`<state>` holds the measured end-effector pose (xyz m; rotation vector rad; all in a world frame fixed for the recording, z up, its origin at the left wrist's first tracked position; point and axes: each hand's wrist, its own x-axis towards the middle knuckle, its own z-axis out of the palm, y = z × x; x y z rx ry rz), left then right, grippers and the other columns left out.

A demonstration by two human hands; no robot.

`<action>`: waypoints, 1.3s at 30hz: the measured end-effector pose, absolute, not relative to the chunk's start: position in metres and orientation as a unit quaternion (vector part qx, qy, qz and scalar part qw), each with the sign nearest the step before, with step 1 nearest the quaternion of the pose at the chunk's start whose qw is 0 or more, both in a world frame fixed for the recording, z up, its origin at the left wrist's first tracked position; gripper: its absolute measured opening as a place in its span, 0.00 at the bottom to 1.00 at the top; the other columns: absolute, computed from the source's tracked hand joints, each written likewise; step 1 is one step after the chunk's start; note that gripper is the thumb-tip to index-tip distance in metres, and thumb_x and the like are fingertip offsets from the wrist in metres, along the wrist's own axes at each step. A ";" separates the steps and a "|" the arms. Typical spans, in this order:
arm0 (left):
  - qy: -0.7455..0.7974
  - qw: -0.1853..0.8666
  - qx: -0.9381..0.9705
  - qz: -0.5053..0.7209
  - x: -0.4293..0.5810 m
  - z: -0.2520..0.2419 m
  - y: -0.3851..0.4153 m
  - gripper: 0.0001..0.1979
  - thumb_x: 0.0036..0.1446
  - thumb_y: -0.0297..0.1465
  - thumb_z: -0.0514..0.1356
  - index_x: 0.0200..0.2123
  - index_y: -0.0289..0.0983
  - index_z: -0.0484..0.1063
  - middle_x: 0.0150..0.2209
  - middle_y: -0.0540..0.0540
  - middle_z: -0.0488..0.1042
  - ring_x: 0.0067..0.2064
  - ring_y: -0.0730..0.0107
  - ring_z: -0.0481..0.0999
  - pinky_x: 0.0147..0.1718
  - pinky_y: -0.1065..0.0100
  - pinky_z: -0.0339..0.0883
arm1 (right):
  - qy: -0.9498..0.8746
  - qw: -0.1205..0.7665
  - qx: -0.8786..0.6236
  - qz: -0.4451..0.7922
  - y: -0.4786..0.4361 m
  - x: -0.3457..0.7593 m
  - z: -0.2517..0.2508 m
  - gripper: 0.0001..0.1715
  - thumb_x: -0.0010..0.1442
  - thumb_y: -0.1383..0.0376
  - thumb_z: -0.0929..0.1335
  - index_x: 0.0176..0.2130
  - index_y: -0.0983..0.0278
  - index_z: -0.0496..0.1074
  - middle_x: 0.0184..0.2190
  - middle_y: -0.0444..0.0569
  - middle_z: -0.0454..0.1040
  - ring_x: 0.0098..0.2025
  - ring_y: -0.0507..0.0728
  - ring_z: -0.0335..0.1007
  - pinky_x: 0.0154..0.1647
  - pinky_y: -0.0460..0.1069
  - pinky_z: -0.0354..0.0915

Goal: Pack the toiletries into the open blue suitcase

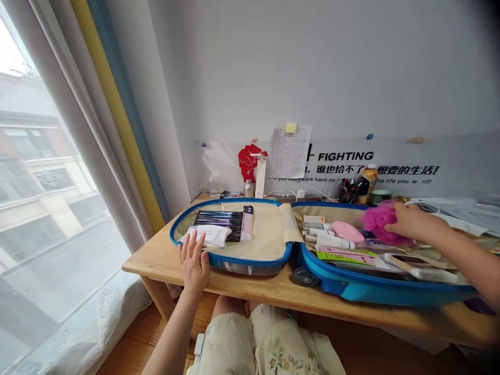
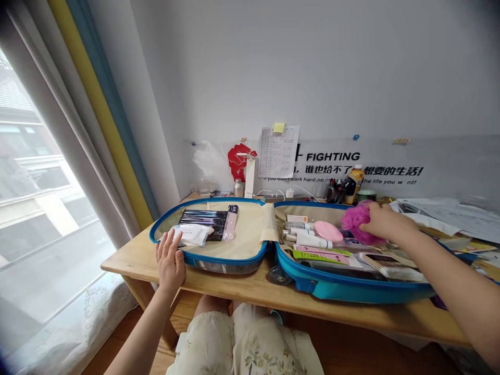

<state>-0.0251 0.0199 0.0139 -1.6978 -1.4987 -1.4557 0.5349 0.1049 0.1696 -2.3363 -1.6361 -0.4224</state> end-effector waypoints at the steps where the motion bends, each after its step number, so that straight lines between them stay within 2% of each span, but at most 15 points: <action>1: -0.542 0.224 -0.615 -0.527 -0.025 0.014 0.020 0.25 0.69 0.38 0.42 0.63 0.39 0.62 0.64 0.39 0.62 0.69 0.57 0.52 0.67 0.52 0.40 | -0.568 0.130 -0.800 -0.140 0.101 0.523 0.181 0.31 0.52 0.56 0.69 0.54 0.64 0.68 0.48 0.72 0.69 0.41 0.65 0.73 0.38 0.58 0.61; 3: -0.540 0.225 -0.616 -0.527 -0.025 0.014 0.020 0.25 0.69 0.38 0.42 0.64 0.39 0.62 0.64 0.38 0.62 0.69 0.57 0.51 0.67 0.52 0.39 | -0.599 0.148 -0.777 -0.127 0.095 0.486 0.206 0.35 0.55 0.55 0.67 0.58 0.66 0.62 0.54 0.72 0.65 0.46 0.66 0.71 0.40 0.58 0.62; 5: -0.539 0.226 -0.616 -0.528 -0.025 0.015 0.020 0.25 0.69 0.37 0.42 0.63 0.38 0.62 0.64 0.38 0.63 0.69 0.58 0.52 0.67 0.52 0.39 | -0.654 0.206 -0.718 -0.120 0.092 0.438 0.226 0.35 0.54 0.57 0.67 0.58 0.66 0.60 0.58 0.69 0.61 0.49 0.64 0.69 0.42 0.56 0.64; 7: -0.541 0.224 -0.615 -0.529 -0.024 0.016 0.020 0.25 0.69 0.38 0.42 0.63 0.38 0.63 0.64 0.38 0.63 0.69 0.57 0.52 0.67 0.52 0.40 | -0.722 0.241 -0.644 -0.076 0.095 0.382 0.237 0.36 0.51 0.59 0.68 0.57 0.67 0.60 0.58 0.67 0.61 0.50 0.65 0.68 0.45 0.57 0.65; 10: -0.548 0.214 -0.612 -0.529 -0.023 0.017 0.019 0.25 0.69 0.39 0.41 0.61 0.38 0.65 0.63 0.38 0.65 0.68 0.57 0.53 0.66 0.52 0.40 | -0.797 0.233 -0.556 -0.040 0.110 0.298 0.233 0.33 0.50 0.59 0.70 0.54 0.61 0.62 0.55 0.55 0.65 0.50 0.60 0.69 0.47 0.53 0.67; 13: -0.553 0.211 -0.610 -0.527 -0.023 0.017 0.018 0.25 0.69 0.40 0.41 0.60 0.39 0.67 0.61 0.39 0.67 0.68 0.57 0.55 0.66 0.52 0.41 | -0.870 0.208 -0.446 -0.003 0.128 0.220 0.216 0.31 0.50 0.61 0.70 0.53 0.62 0.63 0.55 0.55 0.66 0.51 0.60 0.69 0.48 0.52 0.68; 17: -0.548 0.220 -0.612 -0.526 -0.024 0.016 0.019 0.24 0.69 0.39 0.42 0.58 0.38 0.68 0.60 0.39 0.68 0.67 0.57 0.56 0.66 0.52 0.41 | -0.905 0.179 -0.387 0.004 0.142 0.134 0.196 0.31 0.52 0.61 0.71 0.55 0.60 0.64 0.55 0.51 0.67 0.51 0.59 0.70 0.51 0.51 0.67; 20: -0.549 0.223 -0.614 -0.522 -0.025 0.015 0.020 0.24 0.69 0.40 0.42 0.58 0.38 0.68 0.60 0.39 0.67 0.67 0.57 0.56 0.66 0.52 0.41 | -0.918 0.166 -0.360 0.003 0.143 0.089 0.185 0.27 0.58 0.60 0.70 0.55 0.61 0.65 0.57 0.49 0.67 0.53 0.59 0.68 0.54 0.53 0.66; 23: -0.551 0.223 -0.613 -0.521 -0.024 0.016 0.020 0.25 0.69 0.40 0.41 0.59 0.38 0.68 0.61 0.39 0.67 0.67 0.57 0.56 0.66 0.52 0.41 | -0.934 0.145 -0.325 0.010 0.144 0.063 0.173 0.23 0.63 0.56 0.67 0.55 0.62 0.68 0.57 0.50 0.67 0.54 0.61 0.67 0.54 0.58 0.67; 29: -0.541 0.233 -0.621 -0.516 -0.028 0.012 0.023 0.23 0.68 0.37 0.43 0.59 0.39 0.67 0.61 0.39 0.66 0.68 0.58 0.55 0.66 0.52 0.42 | -0.963 0.087 -0.250 0.053 0.147 0.044 0.153 0.21 0.64 0.57 0.66 0.53 0.64 0.70 0.56 0.52 0.69 0.55 0.59 0.67 0.56 0.60 0.66; 34: -0.535 0.245 -0.629 -0.508 -0.033 0.009 0.025 0.23 0.68 0.38 0.44 0.59 0.39 0.67 0.61 0.39 0.66 0.67 0.57 0.56 0.65 0.52 0.43 | -0.961 0.107 -0.248 0.061 0.144 0.052 0.159 0.22 0.64 0.58 0.66 0.55 0.63 0.69 0.59 0.52 0.66 0.58 0.61 0.66 0.58 0.61 0.65; 37: -0.541 0.230 -0.623 -0.516 -0.030 0.011 0.023 0.24 0.68 0.39 0.43 0.59 0.39 0.67 0.61 0.39 0.67 0.67 0.56 0.56 0.65 0.51 0.44 | -0.951 0.133 -0.274 0.050 0.150 0.080 0.178 0.24 0.64 0.65 0.65 0.59 0.56 0.67 0.62 0.45 0.65 0.61 0.57 0.63 0.61 0.56 0.61; 39: -0.543 0.218 -0.618 -0.526 -0.027 0.013 0.021 0.24 0.68 0.39 0.42 0.59 0.39 0.67 0.61 0.39 0.67 0.68 0.57 0.55 0.65 0.51 0.44 | -0.937 0.146 -0.314 0.039 0.158 0.116 0.193 0.26 0.63 0.68 0.64 0.59 0.54 0.67 0.61 0.39 0.67 0.60 0.54 0.63 0.60 0.50 0.61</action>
